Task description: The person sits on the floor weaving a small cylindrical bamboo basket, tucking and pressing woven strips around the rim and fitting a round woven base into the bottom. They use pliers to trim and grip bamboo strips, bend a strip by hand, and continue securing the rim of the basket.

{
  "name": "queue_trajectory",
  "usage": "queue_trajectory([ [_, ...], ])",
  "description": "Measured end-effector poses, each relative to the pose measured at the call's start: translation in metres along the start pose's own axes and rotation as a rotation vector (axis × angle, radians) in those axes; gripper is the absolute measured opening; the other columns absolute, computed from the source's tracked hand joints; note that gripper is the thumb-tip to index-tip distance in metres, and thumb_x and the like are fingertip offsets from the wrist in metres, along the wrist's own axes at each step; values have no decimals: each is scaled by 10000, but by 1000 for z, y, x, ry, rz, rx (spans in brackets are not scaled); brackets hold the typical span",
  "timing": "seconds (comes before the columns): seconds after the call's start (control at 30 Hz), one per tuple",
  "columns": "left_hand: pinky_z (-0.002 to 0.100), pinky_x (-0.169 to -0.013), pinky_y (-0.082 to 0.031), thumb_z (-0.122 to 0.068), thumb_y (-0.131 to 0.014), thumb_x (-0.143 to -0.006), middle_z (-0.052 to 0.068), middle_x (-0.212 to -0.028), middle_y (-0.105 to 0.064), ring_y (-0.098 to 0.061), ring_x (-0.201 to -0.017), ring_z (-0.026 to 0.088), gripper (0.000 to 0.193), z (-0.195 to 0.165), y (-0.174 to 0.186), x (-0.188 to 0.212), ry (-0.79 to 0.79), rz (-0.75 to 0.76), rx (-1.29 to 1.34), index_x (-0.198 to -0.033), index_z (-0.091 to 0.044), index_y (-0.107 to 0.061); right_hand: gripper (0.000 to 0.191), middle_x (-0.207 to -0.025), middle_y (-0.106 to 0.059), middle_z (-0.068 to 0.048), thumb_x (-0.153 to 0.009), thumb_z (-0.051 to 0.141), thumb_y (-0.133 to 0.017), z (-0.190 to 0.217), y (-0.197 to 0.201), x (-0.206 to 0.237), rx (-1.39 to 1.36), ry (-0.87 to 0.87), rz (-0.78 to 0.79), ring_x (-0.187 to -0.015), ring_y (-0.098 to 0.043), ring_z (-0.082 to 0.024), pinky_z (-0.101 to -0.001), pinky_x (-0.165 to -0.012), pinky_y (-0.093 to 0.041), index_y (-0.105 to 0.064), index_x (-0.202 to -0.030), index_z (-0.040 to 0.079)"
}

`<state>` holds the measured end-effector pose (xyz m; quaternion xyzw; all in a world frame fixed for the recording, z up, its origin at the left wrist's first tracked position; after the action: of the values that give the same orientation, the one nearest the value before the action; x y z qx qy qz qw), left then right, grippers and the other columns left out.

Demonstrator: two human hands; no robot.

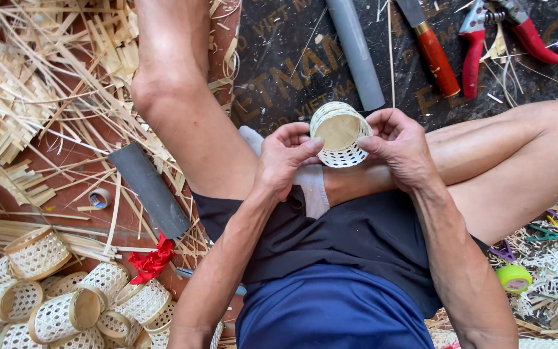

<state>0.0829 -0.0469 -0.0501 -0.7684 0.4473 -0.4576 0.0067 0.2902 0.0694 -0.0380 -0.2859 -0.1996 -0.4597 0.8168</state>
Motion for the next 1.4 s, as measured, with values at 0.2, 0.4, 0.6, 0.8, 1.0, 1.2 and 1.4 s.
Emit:
queue_trajectory([
  [0.2, 274, -653, -593, -36, -832, -835, 76, -833, -711, -688, -707, 131, 244, 0, 1, -10, -46, 70, 44, -997, 8, -655, 190, -890, -684, -31, -937, 92, -799, 0, 4, -10, 29, 92, -47, -742, -623, -67, -211, -661, -524, -673, -1038, -9],
  [0.4, 280, -602, -590, -40, -819, -847, 91, -840, -711, -693, -689, 155, 244, -6, -1, -4, -47, 28, -24, -1009, 25, -647, 172, -861, -690, -28, -941, 81, -793, 8, 3, -7, 61, 119, -74, -720, -631, -72, -197, -643, -518, -696, -1053, -6],
  [0.6, 304, -662, -644, -17, -783, -849, 93, -856, -690, -727, -725, 176, 295, 0, 0, 12, 5, 69, -5, -1076, 1, -596, 226, -949, -740, -74, -931, 62, -730, 7, 7, 22, -28, 68, -137, -824, -742, -137, -316, -780, -649, -651, -1127, -19],
  [0.8, 321, -666, -640, -7, -787, -860, 109, -860, -725, -734, -739, 188, 250, 6, -1, 7, -16, 52, -9, -1026, 25, -603, 190, -915, -713, -111, -949, 5, -739, -10, 1, 22, -9, 107, -98, -791, -723, -164, -339, -731, -650, -635, -1102, -43],
  [1.0, 318, -670, -645, -21, -805, -862, 104, -853, -724, -729, -755, 176, 278, 3, -3, 7, -33, 59, -38, -1029, 30, -588, 154, -899, -716, -115, -949, 0, -727, -9, -1, 23, 5, 88, -149, -771, -734, -175, -330, -707, -659, -631, -1060, -47],
  [1.2, 263, -669, -586, -88, -814, -903, 70, -916, -675, -659, -789, 108, 358, -24, 0, 12, -227, -21, -217, -1189, 41, -641, 168, -966, -712, -87, -1000, 39, -716, 21, 8, 26, 267, 244, -268, -836, -706, -137, -287, -775, -614, -676, -1148, -29],
  [1.4, 430, -754, -556, -162, -816, -724, 129, -1040, -576, -664, -926, 361, 563, -51, -36, -1, -1062, -133, -1222, -1227, -55, -586, 368, -1038, -678, -132, -846, 144, -863, 46, -22, -10, 1054, 739, -168, -904, -665, -263, -374, -776, -554, -674, -1127, -1],
])
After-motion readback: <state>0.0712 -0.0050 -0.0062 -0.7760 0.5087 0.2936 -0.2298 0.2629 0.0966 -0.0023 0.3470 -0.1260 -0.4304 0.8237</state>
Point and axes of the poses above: each hand's wrist, its own x-axis away from the middle knuckle, its own y-axis out of the back of the hand, z = x × y, the point moved 1 cm from there along -x, towards the middle knuckle
